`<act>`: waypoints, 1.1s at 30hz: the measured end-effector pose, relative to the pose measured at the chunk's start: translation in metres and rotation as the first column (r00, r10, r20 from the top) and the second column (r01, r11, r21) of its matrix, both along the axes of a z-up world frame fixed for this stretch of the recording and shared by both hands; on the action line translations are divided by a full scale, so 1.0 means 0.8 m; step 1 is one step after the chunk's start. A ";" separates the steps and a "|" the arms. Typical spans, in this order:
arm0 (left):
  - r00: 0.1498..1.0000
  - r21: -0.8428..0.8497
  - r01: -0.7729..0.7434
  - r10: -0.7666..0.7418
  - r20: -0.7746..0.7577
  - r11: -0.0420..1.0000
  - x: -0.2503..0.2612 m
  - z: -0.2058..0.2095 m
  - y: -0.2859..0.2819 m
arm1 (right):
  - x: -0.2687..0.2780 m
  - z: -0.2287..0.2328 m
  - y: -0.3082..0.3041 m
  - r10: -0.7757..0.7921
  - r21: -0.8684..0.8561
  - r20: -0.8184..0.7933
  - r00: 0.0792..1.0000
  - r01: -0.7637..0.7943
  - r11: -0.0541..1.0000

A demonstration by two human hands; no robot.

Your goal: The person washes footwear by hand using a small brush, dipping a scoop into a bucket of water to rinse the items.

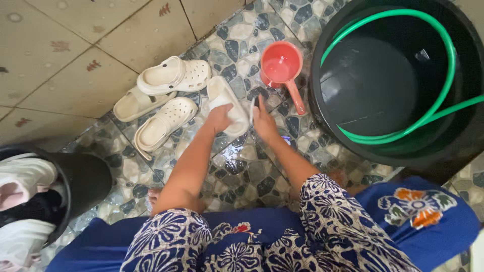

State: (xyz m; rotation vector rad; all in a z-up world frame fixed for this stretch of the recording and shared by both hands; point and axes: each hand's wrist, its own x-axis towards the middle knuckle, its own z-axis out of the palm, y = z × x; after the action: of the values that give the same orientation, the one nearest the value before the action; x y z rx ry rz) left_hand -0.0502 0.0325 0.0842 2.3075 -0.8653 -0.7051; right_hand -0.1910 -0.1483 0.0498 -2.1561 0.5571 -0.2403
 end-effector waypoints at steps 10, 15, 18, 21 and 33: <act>0.833 -0.371 -0.239 -0.007 -0.554 0.897 -0.011 0.088 -0.034 | 0.065 0.205 -0.006 -0.015 -0.469 -0.256 0.966 -0.111 0.876; 0.895 -0.333 -0.220 0.054 -0.443 0.917 -0.006 0.125 -0.025 | 0.035 0.248 0.034 0.065 -0.424 -0.372 0.926 -0.231 0.875; 0.850 -0.610 -0.229 -0.149 -0.505 0.759 -0.012 0.127 -0.026 | 0.019 0.276 0.048 0.123 -0.424 -0.332 0.935 -0.264 0.866; 0.810 -0.617 -0.286 -0.159 -0.564 0.733 -0.021 0.137 -0.030 | 0.052 0.290 0.000 -0.024 -0.400 -0.266 0.964 -0.088 0.912; 0.848 -0.496 -0.182 -0.119 -0.516 0.849 -0.019 0.198 0.001 | 0.028 0.263 -0.035 0.216 -0.195 -0.095 0.972 -0.231 0.953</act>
State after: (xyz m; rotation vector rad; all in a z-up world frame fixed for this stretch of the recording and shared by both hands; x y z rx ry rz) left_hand -0.0655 0.0335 0.2425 1.5110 -0.6446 -0.8990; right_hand -0.1683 -0.1761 0.2600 -2.4141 0.3347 -0.0974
